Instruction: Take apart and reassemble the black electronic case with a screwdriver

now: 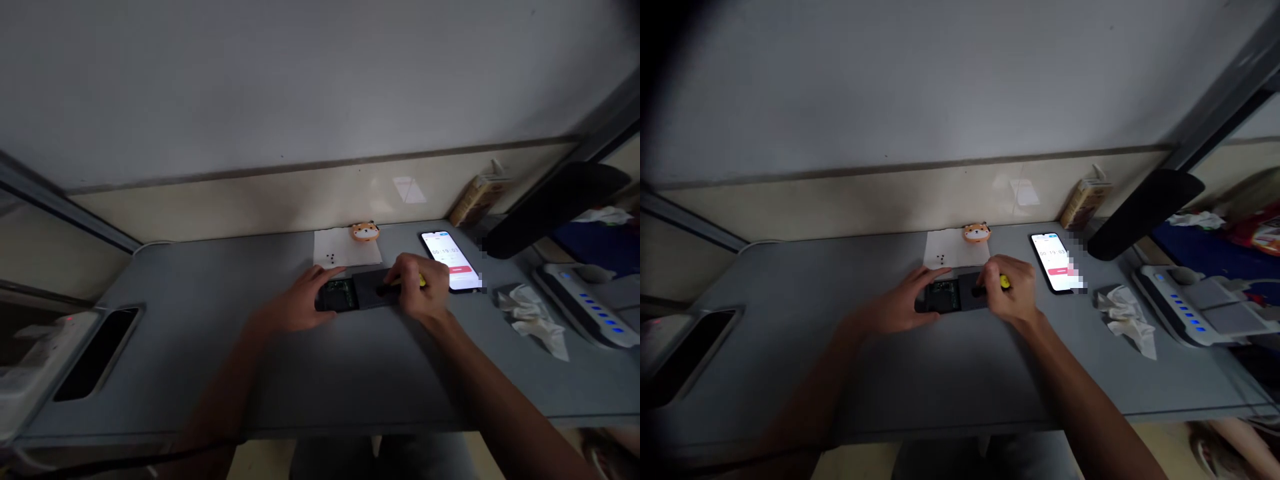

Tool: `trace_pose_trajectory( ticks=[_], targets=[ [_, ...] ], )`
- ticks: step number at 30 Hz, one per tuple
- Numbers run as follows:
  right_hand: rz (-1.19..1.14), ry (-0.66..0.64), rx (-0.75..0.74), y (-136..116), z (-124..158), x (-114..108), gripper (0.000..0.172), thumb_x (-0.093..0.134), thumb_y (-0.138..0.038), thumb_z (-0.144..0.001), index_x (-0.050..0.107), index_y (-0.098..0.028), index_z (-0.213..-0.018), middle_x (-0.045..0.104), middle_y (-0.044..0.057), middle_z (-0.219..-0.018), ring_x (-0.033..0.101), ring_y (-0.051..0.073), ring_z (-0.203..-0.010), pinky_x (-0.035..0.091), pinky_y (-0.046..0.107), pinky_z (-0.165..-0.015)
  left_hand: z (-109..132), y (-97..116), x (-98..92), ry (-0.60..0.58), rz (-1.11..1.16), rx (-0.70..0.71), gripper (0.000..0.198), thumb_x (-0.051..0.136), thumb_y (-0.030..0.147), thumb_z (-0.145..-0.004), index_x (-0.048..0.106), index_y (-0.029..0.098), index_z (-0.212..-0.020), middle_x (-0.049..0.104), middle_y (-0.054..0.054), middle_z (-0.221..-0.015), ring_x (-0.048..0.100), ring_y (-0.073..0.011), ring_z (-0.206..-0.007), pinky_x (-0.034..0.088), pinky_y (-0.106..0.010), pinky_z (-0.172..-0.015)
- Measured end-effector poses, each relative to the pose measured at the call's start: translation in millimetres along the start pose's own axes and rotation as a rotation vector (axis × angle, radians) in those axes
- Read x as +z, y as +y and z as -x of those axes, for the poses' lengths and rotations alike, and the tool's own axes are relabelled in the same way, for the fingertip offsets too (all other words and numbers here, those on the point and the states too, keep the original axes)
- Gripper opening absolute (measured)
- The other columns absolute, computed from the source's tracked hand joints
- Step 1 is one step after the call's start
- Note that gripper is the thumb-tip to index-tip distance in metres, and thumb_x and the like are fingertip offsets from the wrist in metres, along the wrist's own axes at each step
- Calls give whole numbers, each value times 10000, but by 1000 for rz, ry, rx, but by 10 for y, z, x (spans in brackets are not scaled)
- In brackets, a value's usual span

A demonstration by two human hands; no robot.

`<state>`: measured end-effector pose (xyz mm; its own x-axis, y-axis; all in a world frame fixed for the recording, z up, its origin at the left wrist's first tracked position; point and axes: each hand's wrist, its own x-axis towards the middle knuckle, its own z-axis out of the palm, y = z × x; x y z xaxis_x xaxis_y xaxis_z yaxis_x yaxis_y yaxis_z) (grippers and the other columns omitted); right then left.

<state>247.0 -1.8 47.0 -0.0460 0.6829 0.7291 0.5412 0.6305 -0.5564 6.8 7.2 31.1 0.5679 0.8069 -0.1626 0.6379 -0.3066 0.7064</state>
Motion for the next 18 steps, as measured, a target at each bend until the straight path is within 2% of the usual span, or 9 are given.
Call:
trace_pose_trajectory(
  ticks=[6,9,13,16,18],
  targets=[
    [46,68,100,41,-36,-48,745,263,-609,-1017,558,-221,-453,556,24,-427,497,122,-396,368,279,-451,7,-7,-11,-1,-16,30,805,678,247,-852,327,389,-1562,491,-67,-1355,503,-284,-1316,445,-456,-1118],
    [88,117,106,70,-39,-67,768,257,-633,-1012,545,-220,-432,550,22,-410,486,117,-381,344,282,-438,-10,-15,29,20,-87,73,793,667,219,-851,340,367,-1558,482,-79,-1393,466,-298,-1354,396,-492,-1162],
    [127,176,88,110,-24,-93,750,291,-611,-1019,562,-219,-440,566,20,-414,506,115,-387,340,291,-447,-79,-7,161,92,-210,167,729,677,282,-881,373,332,-1543,448,-91,-1512,365,-327,-1442,308,-531,-1214],
    [129,212,95,129,-15,-98,737,296,-593,-1023,567,-224,-446,560,16,-410,493,117,-381,335,300,-451,-156,9,294,171,-269,217,643,666,368,-919,421,304,-1511,500,-88,-1495,416,-314,-1405,350,-508,-1186],
    [118,190,88,131,-17,-91,723,305,-577,-1024,558,-226,-444,558,16,-413,491,118,-385,333,301,-452,-204,18,372,213,-302,233,602,671,403,-926,460,294,-1479,549,-81,-1457,470,-303,-1358,376,-492,-1163]
  ],
)
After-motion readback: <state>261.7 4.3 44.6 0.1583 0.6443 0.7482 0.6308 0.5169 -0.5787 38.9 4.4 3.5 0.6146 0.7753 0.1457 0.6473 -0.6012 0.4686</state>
